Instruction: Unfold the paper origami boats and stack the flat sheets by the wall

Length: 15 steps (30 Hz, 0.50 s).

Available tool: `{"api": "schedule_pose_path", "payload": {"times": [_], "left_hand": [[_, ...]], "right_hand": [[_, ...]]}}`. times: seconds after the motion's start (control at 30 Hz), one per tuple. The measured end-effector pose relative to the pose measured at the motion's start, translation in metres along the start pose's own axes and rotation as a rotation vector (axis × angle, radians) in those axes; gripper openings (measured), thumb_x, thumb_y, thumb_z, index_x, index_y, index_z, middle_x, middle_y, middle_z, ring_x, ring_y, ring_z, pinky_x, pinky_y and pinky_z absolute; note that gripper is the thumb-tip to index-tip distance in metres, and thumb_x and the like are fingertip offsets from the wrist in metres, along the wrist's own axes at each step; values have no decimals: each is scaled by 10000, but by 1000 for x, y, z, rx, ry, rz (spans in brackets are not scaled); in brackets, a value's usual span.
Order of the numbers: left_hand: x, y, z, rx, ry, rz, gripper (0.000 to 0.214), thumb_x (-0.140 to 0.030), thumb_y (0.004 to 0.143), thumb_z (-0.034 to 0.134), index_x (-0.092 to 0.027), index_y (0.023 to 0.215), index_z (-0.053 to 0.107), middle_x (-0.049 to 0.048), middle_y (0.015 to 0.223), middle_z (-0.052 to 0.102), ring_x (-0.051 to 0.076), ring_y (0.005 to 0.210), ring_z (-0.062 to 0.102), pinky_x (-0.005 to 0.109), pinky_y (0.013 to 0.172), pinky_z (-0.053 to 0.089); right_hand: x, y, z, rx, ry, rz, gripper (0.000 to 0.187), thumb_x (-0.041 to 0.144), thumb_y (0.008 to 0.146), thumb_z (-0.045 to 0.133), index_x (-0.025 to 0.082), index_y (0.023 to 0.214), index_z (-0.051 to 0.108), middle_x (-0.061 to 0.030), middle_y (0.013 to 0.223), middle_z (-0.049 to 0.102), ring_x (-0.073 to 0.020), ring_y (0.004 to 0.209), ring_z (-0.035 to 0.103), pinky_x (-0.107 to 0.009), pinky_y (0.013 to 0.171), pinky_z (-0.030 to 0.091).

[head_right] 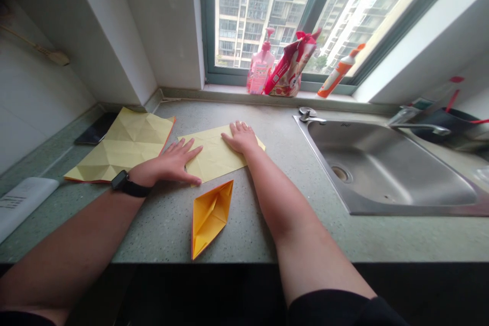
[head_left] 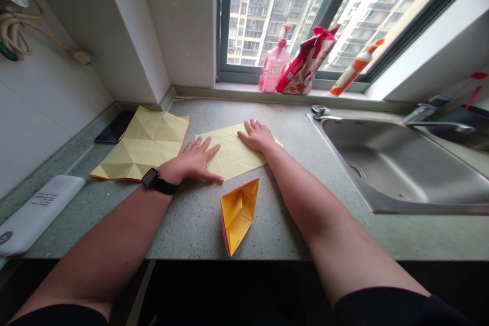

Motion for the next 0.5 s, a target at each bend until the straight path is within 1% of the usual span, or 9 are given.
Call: {"api": "schedule_pose_path", "payload": {"times": [0.1, 0.2, 0.33, 0.4, 0.5], "left_hand": [[-1, -1, -1, -9, 4, 2, 1396, -982, 698, 665, -275, 1803, 188, 127, 1875, -10, 493, 1718, -5, 596, 1369, 126], [-1, 0, 0, -19, 10, 7, 1393, -989, 701, 653, -274, 1803, 189, 124, 1876, 5, 490, 1718, -6, 598, 1372, 108], [0, 3, 1, -27, 18, 13, 1403, -1009, 690, 643, -285, 1803, 191, 123, 1876, 7, 497, 1717, 14, 599, 1372, 107], [0, 3, 1, -30, 14, 18, 1405, -1014, 687, 637, -287, 1803, 188, 122, 1876, 3, 497, 1716, 5, 600, 1372, 106], [1, 4, 2, -26, -4, 20, 1413, -1016, 681, 634, -284, 1803, 184, 121, 1875, -23, 496, 1715, -32, 610, 1372, 92]], "right_hand": [[-18, -2, -3, 1, 1, 64, 884, 732, 1076, 302, 176, 1763, 321, -151, 1860, 216, -361, 1718, 208, -551, 1380, 182], [-37, -11, -5, -2, -9, 110, 883, 734, 1072, 292, 190, 1768, 313, -142, 1861, 222, -361, 1719, 209, -563, 1379, 183], [-61, -33, -5, 7, -40, 105, 890, 752, 1058, 306, 225, 1775, 300, -133, 1860, 231, -361, 1724, 190, -591, 1378, 173], [-79, -46, -5, 26, -51, 142, 874, 735, 1063, 299, 235, 1779, 288, -131, 1864, 211, -371, 1727, 168, -630, 1373, 158], [-103, -62, -12, 65, -36, 245, 832, 643, 1091, 264, 180, 1783, 262, -154, 1865, 184, -388, 1725, 164, -665, 1365, 154]]}}
Point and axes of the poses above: each hand's wrist, its own y-axis towards the middle knuckle, its own z-axis out of the palm, x = y × z, the point moved 10 cm from there along y, towards the middle knuckle
